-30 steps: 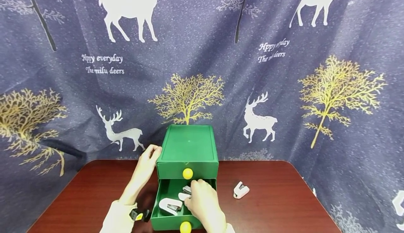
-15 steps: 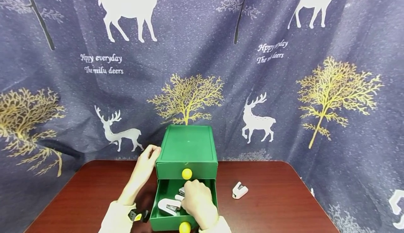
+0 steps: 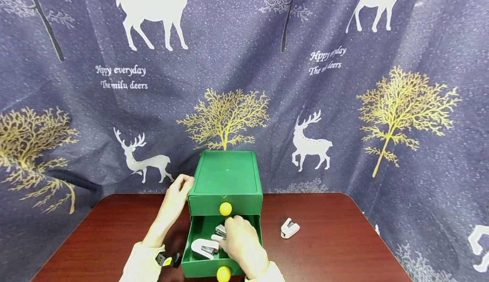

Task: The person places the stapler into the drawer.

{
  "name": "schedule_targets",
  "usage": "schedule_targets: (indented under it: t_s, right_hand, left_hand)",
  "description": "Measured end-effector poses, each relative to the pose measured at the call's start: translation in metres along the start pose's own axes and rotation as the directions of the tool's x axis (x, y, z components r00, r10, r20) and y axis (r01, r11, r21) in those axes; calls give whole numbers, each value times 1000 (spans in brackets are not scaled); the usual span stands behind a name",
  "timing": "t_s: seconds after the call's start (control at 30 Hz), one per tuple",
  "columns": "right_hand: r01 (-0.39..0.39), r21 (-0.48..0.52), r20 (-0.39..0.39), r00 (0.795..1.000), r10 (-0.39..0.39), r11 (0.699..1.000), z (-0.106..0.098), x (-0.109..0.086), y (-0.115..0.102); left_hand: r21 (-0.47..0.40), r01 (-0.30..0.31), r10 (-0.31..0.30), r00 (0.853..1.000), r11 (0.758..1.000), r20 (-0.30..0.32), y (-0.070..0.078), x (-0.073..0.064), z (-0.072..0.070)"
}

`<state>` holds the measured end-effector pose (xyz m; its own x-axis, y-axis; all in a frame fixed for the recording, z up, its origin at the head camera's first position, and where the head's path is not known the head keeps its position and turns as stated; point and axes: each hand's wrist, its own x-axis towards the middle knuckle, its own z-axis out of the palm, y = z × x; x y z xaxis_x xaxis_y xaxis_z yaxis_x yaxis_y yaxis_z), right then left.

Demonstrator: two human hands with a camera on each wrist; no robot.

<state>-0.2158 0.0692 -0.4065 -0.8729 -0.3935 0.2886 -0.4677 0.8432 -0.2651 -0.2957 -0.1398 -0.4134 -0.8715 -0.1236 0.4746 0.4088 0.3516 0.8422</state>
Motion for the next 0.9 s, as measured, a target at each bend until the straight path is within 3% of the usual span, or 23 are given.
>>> schedule_targets:
  t_s: [0.17,0.4,0.7,0.9]
  right_hand:
    - [6,46,33,999,-7,999,-4,1,-2]
    - [54,-23,21,998,-53,998,-18,-14,-7]
    - [51,-38,93,995,-47,998,-45,-32,-4]
    - [52,-56,-17,998,-53,997,-60,-47,13]
  left_hand:
    - [-4,10,-10,1000,1000,4,2,0,-3]
    - [2,14,-14,1000,1000,11,2,1,-5]
    - [6,8,-8,1000,1000,8,2,0,-5]
    - [-3,0,0,1000,1000,14,1,-1,-2]
